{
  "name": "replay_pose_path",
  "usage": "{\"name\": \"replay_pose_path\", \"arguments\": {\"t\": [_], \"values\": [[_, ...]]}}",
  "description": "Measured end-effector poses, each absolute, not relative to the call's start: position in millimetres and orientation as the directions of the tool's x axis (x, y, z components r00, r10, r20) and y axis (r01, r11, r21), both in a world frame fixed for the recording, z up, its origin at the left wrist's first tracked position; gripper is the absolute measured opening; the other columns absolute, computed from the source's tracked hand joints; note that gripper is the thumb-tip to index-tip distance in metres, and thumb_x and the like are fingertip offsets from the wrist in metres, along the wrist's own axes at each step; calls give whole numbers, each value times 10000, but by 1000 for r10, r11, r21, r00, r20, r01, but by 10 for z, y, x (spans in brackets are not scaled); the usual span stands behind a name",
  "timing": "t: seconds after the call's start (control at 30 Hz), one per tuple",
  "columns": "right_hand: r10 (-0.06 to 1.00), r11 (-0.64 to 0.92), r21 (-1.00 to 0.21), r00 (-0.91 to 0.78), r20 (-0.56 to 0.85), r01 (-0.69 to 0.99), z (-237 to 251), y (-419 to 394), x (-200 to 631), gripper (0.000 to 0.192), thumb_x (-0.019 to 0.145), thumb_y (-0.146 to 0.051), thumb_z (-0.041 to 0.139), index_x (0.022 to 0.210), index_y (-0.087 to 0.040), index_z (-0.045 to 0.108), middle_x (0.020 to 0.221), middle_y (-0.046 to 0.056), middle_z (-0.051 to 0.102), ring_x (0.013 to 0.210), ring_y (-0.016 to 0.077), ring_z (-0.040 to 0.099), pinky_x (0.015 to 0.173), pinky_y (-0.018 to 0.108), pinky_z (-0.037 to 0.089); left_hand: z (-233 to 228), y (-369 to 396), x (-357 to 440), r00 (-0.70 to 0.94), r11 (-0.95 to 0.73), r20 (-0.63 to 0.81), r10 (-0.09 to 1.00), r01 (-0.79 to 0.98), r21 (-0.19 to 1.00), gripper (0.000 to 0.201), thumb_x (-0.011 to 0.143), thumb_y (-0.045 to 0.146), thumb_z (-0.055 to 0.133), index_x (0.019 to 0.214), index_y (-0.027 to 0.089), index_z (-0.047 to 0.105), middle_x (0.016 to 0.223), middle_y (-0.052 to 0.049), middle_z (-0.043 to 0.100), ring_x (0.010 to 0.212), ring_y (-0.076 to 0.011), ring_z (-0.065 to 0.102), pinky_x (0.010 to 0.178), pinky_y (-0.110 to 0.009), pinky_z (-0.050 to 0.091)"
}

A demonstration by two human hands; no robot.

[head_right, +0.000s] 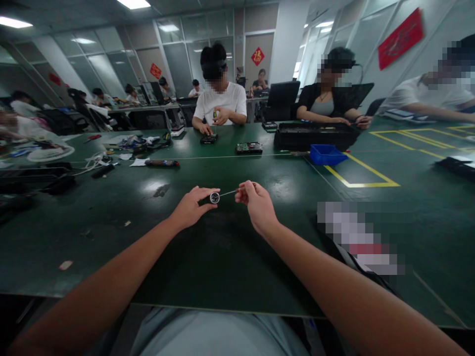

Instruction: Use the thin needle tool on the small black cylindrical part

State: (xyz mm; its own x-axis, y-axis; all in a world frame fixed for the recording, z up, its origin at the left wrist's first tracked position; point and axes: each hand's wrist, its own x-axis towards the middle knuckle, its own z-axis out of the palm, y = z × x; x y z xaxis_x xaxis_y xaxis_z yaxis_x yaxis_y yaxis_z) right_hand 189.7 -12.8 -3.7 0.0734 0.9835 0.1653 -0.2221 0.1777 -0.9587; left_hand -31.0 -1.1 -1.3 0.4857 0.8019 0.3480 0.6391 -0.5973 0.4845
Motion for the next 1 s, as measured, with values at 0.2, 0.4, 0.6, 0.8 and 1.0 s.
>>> {"name": "replay_pose_path", "arguments": {"t": [0.2, 0.4, 0.6, 0.8, 1.0], "values": [[998, 35, -958, 58, 19, -284, -63, -70, 1929, 311, 869, -512, 619, 784, -214, 596, 647, 9, 576, 578, 164, 568, 647, 357, 545, 6, 27, -326, 539, -620, 306, 784, 671, 406, 431, 917, 295, 657, 1342, 306, 588, 1326, -44, 648, 1267, -241, 543, 1190, -589, 164], [978, 178, -964, 140, 152, -197, -24, -109, 1917, 304, 849, -511, 644, 867, -209, 621, 757, 10, 636, 681, 146, 617, 666, 306, 529, -21, 40, -331, 518, -603, 310, 797, 665, 440, 442, 911, 315, 665, 1344, 273, 589, 1308, -63, 656, 1193, -246, 578, 1167, -564, 241], [955, 286, -958, 82, 285, -1, 21, -179, 1906, 261, 911, -453, 573, 931, -199, 628, 833, 38, 684, 746, 169, 658, 712, 338, 542, -6, 12, -325, 499, -566, 271, 823, 684, 459, 444, 924, 351, 643, 1359, 293, 572, 1367, -41, 626, 1259, -262, 550, 1179, -591, 193], [934, 319, -889, 52, 355, 328, 151, -278, 1942, 327, 913, -503, 578, 834, -194, 648, 705, 35, 690, 647, 168, 636, 630, 312, 483, -19, 11, -325, 493, -553, 256, 832, 695, 460, 451, 922, 350, 648, 1364, 307, 566, 1377, -30, 621, 1276, -260, 546, 1185, -592, 171], [908, 382, -814, -11, 420, 437, 209, -362, 1937, 233, 928, -419, 552, 922, -201, 634, 710, 26, 679, 634, 172, 627, 606, 305, 443, -10, -3, -322, 486, -559, 277, 829, 698, 448, 449, 905, 325, 677, 1342, 267, 592, 1340, -46, 645, 1233, -263, 568, 1168, -569, 227]]}}
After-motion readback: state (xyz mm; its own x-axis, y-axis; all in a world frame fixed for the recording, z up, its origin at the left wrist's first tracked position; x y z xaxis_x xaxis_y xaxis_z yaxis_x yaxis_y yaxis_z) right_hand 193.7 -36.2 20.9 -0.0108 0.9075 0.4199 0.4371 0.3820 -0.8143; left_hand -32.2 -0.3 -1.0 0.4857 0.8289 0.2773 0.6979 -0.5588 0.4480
